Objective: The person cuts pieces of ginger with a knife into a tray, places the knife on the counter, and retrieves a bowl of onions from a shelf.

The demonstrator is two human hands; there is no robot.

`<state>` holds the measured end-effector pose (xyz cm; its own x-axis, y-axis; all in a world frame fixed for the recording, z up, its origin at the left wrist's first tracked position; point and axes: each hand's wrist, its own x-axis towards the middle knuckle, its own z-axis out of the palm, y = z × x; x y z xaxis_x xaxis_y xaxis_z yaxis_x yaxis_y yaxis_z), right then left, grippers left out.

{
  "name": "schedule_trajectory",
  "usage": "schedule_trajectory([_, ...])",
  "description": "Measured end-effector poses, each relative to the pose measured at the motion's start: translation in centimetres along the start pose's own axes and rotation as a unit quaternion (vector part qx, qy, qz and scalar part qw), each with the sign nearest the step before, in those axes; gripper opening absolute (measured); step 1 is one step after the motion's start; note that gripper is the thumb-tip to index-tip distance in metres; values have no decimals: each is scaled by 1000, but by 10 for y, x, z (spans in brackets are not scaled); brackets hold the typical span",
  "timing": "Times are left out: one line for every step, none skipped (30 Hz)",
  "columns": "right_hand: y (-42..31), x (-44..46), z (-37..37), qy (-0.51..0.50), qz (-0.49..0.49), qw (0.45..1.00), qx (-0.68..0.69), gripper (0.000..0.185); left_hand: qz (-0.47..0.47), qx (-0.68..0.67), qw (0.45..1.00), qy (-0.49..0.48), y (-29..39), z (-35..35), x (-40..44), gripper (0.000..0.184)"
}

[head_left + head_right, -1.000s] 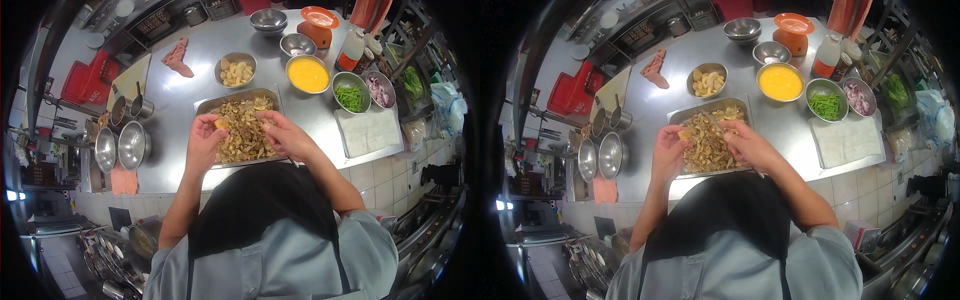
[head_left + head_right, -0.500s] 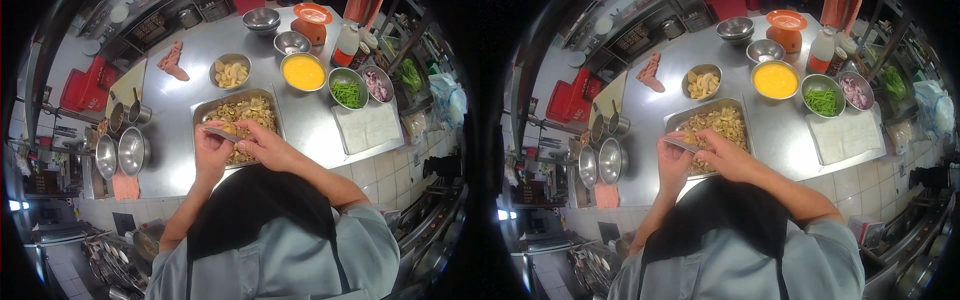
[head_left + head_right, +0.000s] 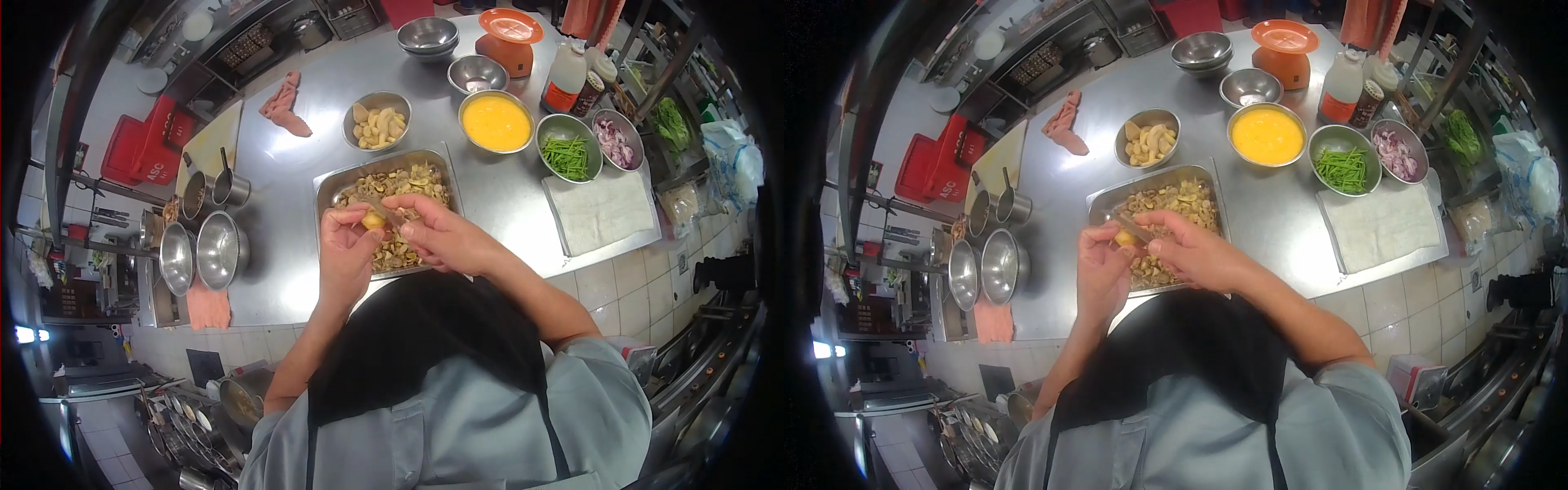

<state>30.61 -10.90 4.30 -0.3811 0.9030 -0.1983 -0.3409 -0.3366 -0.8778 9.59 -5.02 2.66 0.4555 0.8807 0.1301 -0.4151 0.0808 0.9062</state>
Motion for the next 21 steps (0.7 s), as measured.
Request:
schedule_trajectory([-1, -1, 4, 7, -19, 999, -48, 52, 4, 28, 1000, -1, -2, -3, 0, 36])
schedule_trajectory([3, -1, 6, 19, -51, 995, -81, 52, 9, 56, 998, -1, -3, -4, 0, 35])
schedule_trajectory([9, 0, 7, 30, -83, 990, -114, 53, 12, 85, 996, 8, -3, -4, 0, 35])
schedule_trajectory([13, 2, 7, 40, -115, 982, -147, 53, 16, 114, 993, 17, -2, -3, 0, 35])
schedule_trajectory([14, 2, 7, 37, -114, 981, -152, 54, 19, 143, 989, 27, -1, -1, -1, 35])
schedule_trajectory([15, 3, 7, 33, -113, 981, -157, 54, 15, 152, 988, 28, 1, 2, -2, 35])
schedule_trajectory([15, 3, 7, 30, -112, 980, -162, 55, 11, 161, 986, 28, 5, 7, -3, 35])
schedule_trajectory([12, 2, 7, 29, -91, 983, -158, 54, 8, 170, 985, 29, 7, 9, -4, 35])
schedule_trajectory([6, 0, 9, 27, -70, 985, -153, 53, 27, 156, 987, 27, 6, 11, -4, 34])
schedule_trajectory([2, -1, 10, 26, -49, 987, -149, 52, 47, 143, 988, 25, 5, 13, -4, 33])
schedule_trajectory([0, -2, 10, 21, -37, 990, -131, 51, 67, 129, 989, 23, 4, 14, -5, 33])
schedule_trajectory([-2, -2, 10, 16, -25, 993, -114, 49, 53, 112, 992, 26, 4, 14, -5, 33])
schedule_trajectory([-3, -3, 10, 12, -13, 995, -96, 48, 38, 95, 994, 29, 4, 13, -6, 33])
schedule_trajectory([0, -2, 9, 18, -24, 994, -106, 46, 24, 77, 996, 31, 4, 13, -7, 33])
schedule_trajectory([4, 1, 8, 23, -35, 992, -116, 45, 19, 79, 996, 25, 5, 12, -7, 34])
schedule_trajectory([7, 3, 8, 28, -47, 990, -126, 43, 14, 82, 996, 19, 5, 10, -8, 34])
schedule_trajectory([7, 4, 8, 19, -49, 991, -119, 43, 10, 84, 996, 14, 5, 8, -7, 35])
schedule_trajectory([8, 4, 7, 11, -52, 992, -112, 43, 5, 58, 998, 15, 5, 6, -7, 35])
schedule_trajectory([8, 4, 7, 2, -53, 993, -104, 43, 0, 32, 999, 17, 5, 4, -7, 35])
schedule_trajectory([9, 4, 5, -6, -43, 995, -86, 42, -6, 6, 1000, 18, 5, 3, -7, 36])
schedule_trajectory([8, 3, 2, -13, -34, 997, -68, 42, -22, -13, 1000, 11, 6, 1, -7, 35])
